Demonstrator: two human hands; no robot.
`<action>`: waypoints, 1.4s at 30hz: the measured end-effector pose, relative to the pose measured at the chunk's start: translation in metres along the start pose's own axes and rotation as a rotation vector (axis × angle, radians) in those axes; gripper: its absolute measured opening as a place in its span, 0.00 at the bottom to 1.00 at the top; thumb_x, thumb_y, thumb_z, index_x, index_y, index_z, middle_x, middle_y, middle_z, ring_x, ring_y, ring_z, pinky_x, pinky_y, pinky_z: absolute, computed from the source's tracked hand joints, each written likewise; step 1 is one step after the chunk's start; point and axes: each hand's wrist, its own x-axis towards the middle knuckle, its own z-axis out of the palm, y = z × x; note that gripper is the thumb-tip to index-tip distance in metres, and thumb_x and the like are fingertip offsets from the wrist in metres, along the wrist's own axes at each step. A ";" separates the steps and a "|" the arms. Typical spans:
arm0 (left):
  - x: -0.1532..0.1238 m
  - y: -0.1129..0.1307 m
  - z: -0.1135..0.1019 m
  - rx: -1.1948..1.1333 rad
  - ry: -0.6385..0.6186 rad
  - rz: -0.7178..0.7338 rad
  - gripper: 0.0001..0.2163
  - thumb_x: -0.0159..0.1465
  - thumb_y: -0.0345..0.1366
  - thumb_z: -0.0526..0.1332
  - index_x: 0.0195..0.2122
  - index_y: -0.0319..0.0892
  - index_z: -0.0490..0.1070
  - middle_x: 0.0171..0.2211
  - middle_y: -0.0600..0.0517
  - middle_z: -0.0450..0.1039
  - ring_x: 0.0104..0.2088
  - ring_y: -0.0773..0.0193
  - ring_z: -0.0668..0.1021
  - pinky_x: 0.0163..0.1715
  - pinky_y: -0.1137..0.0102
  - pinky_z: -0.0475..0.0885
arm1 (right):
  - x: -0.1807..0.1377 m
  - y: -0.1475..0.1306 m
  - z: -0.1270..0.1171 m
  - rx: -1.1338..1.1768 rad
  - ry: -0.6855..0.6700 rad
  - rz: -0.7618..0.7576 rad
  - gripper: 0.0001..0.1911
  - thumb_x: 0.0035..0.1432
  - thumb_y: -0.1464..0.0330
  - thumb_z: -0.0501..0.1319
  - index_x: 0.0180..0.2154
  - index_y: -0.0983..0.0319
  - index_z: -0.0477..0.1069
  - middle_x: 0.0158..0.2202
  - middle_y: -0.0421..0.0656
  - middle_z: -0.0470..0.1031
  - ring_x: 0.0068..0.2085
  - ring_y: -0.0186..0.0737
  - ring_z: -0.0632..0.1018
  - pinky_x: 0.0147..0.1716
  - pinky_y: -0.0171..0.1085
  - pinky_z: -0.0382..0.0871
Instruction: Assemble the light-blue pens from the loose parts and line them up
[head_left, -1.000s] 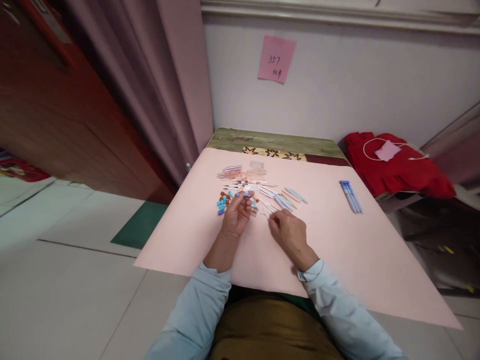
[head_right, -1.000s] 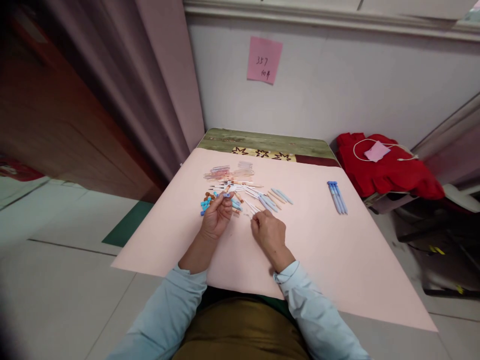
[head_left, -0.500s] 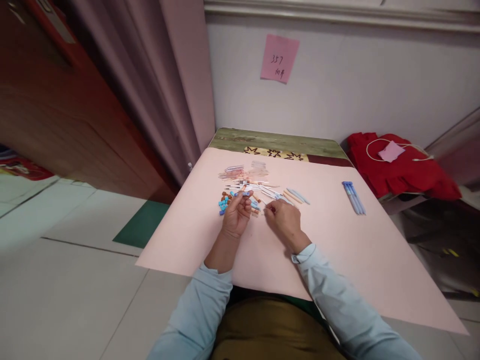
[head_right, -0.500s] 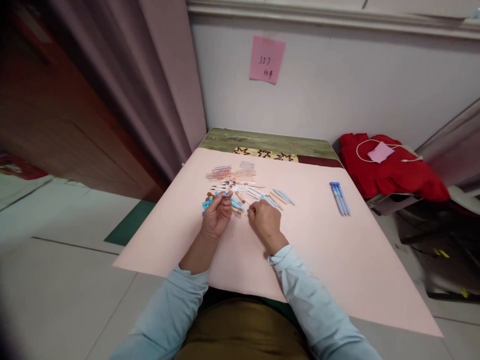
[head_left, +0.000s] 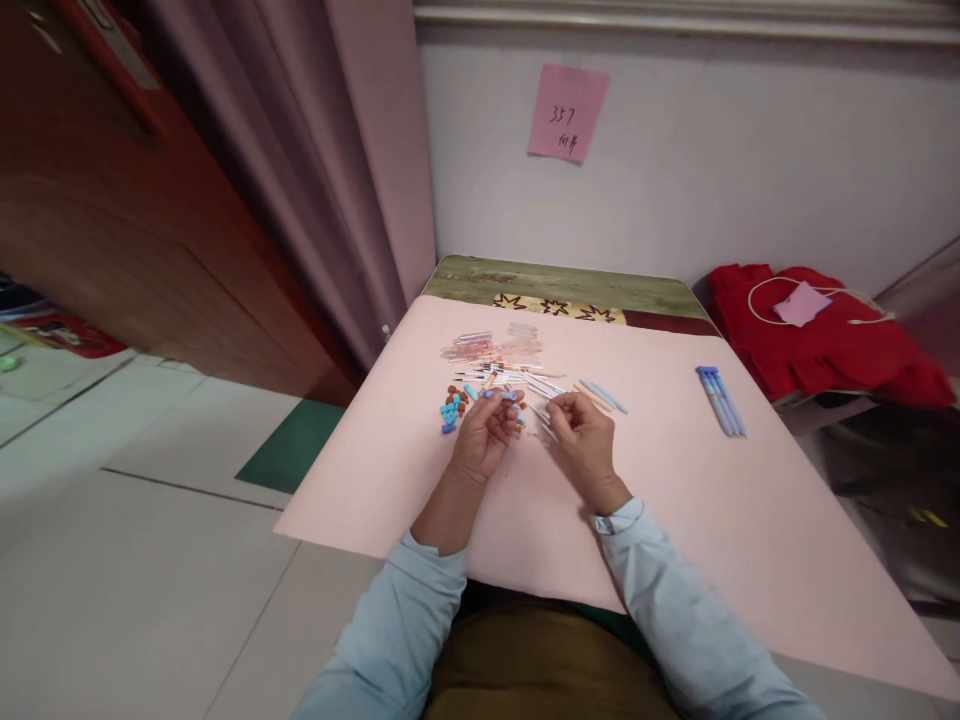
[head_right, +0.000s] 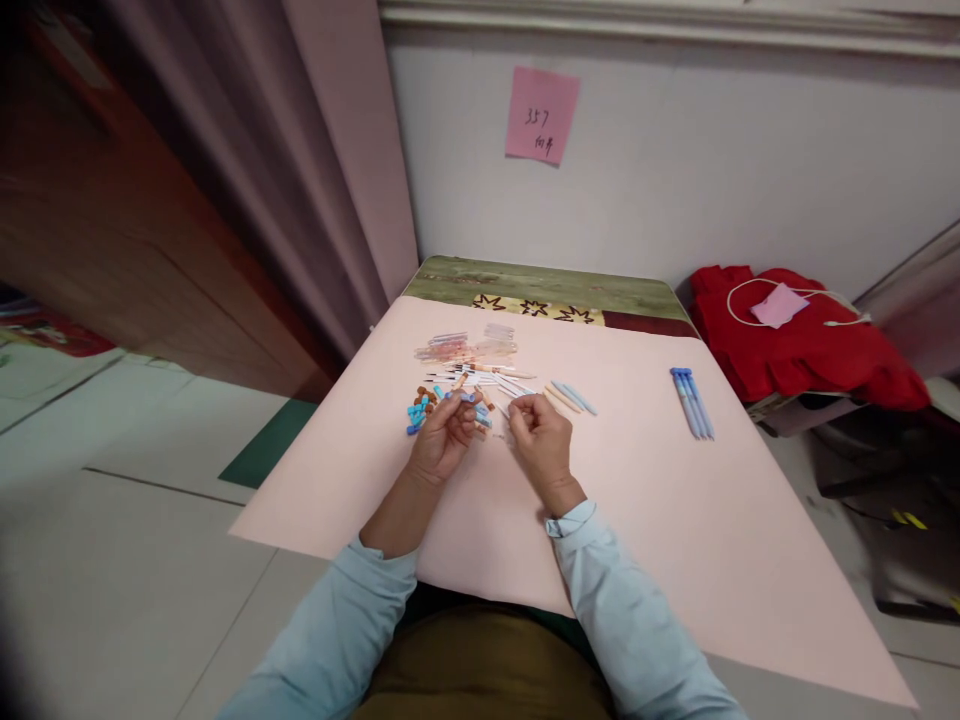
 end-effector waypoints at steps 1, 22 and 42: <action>0.000 -0.001 0.001 0.018 -0.009 -0.003 0.03 0.62 0.29 0.64 0.35 0.36 0.73 0.34 0.45 0.80 0.24 0.73 0.77 0.22 0.81 0.73 | 0.001 0.000 -0.001 0.140 -0.010 0.058 0.10 0.58 0.60 0.62 0.33 0.61 0.73 0.24 0.38 0.73 0.24 0.33 0.71 0.28 0.33 0.65; -0.003 -0.014 0.004 0.271 -0.092 -0.016 0.15 0.54 0.36 0.72 0.36 0.37 0.68 0.25 0.53 0.75 0.23 0.70 0.77 0.21 0.78 0.72 | -0.001 -0.005 -0.009 0.464 -0.193 0.131 0.13 0.50 0.60 0.71 0.33 0.62 0.77 0.23 0.38 0.73 0.23 0.31 0.69 0.24 0.32 0.64; -0.004 -0.014 0.002 0.234 -0.158 -0.089 0.13 0.54 0.37 0.73 0.35 0.36 0.74 0.26 0.53 0.76 0.23 0.73 0.75 0.22 0.80 0.69 | -0.004 0.003 -0.003 0.530 -0.227 0.143 0.16 0.54 0.57 0.69 0.38 0.59 0.72 0.26 0.36 0.70 0.24 0.31 0.68 0.24 0.33 0.63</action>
